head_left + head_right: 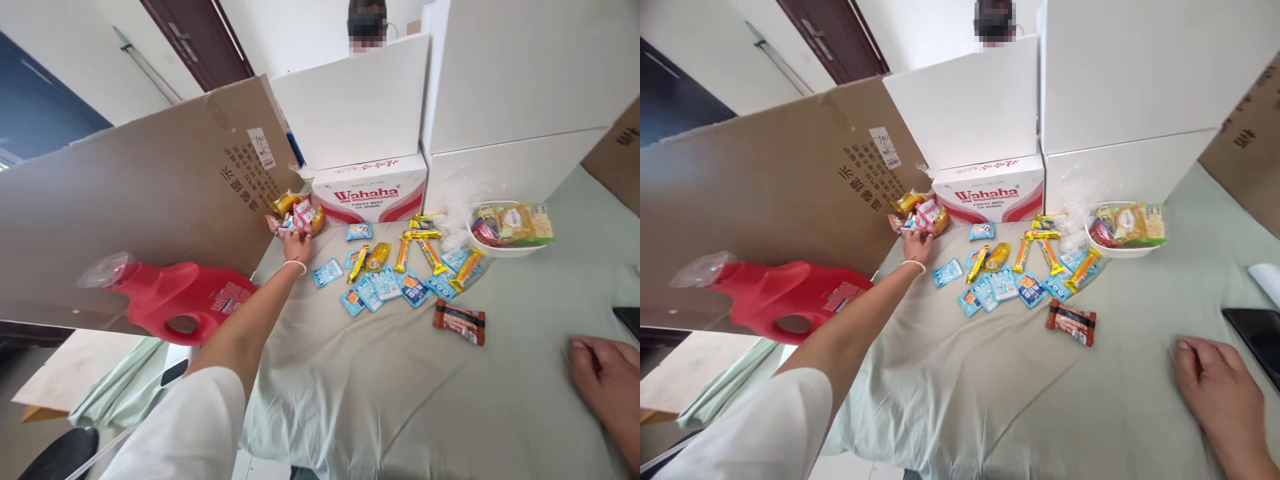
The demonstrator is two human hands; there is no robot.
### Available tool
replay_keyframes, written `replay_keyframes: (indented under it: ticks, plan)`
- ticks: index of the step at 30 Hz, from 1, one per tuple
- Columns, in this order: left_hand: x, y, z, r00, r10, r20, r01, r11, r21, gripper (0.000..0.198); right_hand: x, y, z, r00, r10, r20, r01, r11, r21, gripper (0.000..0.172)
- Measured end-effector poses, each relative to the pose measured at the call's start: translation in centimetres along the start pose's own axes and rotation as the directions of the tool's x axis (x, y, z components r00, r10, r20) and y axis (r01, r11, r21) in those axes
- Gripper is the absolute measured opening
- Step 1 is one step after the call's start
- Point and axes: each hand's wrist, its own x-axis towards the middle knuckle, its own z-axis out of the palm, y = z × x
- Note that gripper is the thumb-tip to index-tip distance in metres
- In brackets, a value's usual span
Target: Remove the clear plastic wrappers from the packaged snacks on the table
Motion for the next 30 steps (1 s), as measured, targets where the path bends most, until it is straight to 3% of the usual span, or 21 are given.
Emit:
replay_keyframes:
  ticks: [3, 6, 10, 15, 21, 23, 25, 28, 30]
  plan:
    - [-4.1, -0.8, -1.8, 0.999, -0.031, -0.025, 0.031, 0.999, -0.016, 0.026, -0.1, 0.1, -0.4, 0.987, -0.134, 0.092, 0.134, 0.991, 0.005, 0.018]
    - [-8.6, -0.6, -2.7, 0.997, -0.050, -0.056, 0.047, 0.998, -0.043, 0.026, -0.4, 0.5, -0.6, 0.982, -0.152, 0.114, 0.157, 0.987, -0.039, 0.025]
    - [-14.3, 1.6, -1.7, 0.993, -0.058, -0.107, 0.048, 0.995, -0.087, 0.028, -0.4, 1.2, -0.2, 0.971, -0.209, 0.115, 0.215, 0.976, -0.041, 0.028]
    - [-19.4, 4.7, -0.9, 0.994, -0.017, -0.110, -0.003, 0.983, -0.183, 0.032, -0.2, 1.5, -0.1, 0.975, -0.201, 0.096, 0.204, 0.979, -0.022, 0.030]
    - [-25.4, 3.2, -2.4, 0.979, 0.023, -0.200, -0.068, 0.974, -0.217, 0.056, -0.2, 1.9, 0.1, 0.973, -0.218, 0.072, 0.219, 0.976, -0.007, 0.031]
    - [-27.1, 2.9, -2.0, 0.992, 0.008, -0.124, -0.022, 0.994, -0.112, 0.052, -0.2, 2.0, 0.2, 0.972, -0.228, 0.064, 0.229, 0.973, -0.011, 0.031]
    - [-28.2, 3.5, -1.3, 1.000, -0.013, 0.020, 0.012, 0.999, 0.035, 0.055, -0.1, 1.9, 0.1, 0.971, -0.231, 0.063, 0.232, 0.972, -0.021, 0.031]
    - [-28.5, 5.0, -0.5, 0.983, -0.003, 0.184, -0.029, 0.985, 0.168, 0.073, 0.1, 1.3, -0.3, 0.973, -0.218, 0.078, 0.221, 0.975, -0.027, 0.033]
    - [-28.2, 5.7, -0.3, 0.963, 0.043, 0.264, -0.085, 0.985, 0.151, 0.076, 0.2, 0.7, -0.8, 0.972, -0.218, 0.092, 0.222, 0.974, -0.038, 0.033]
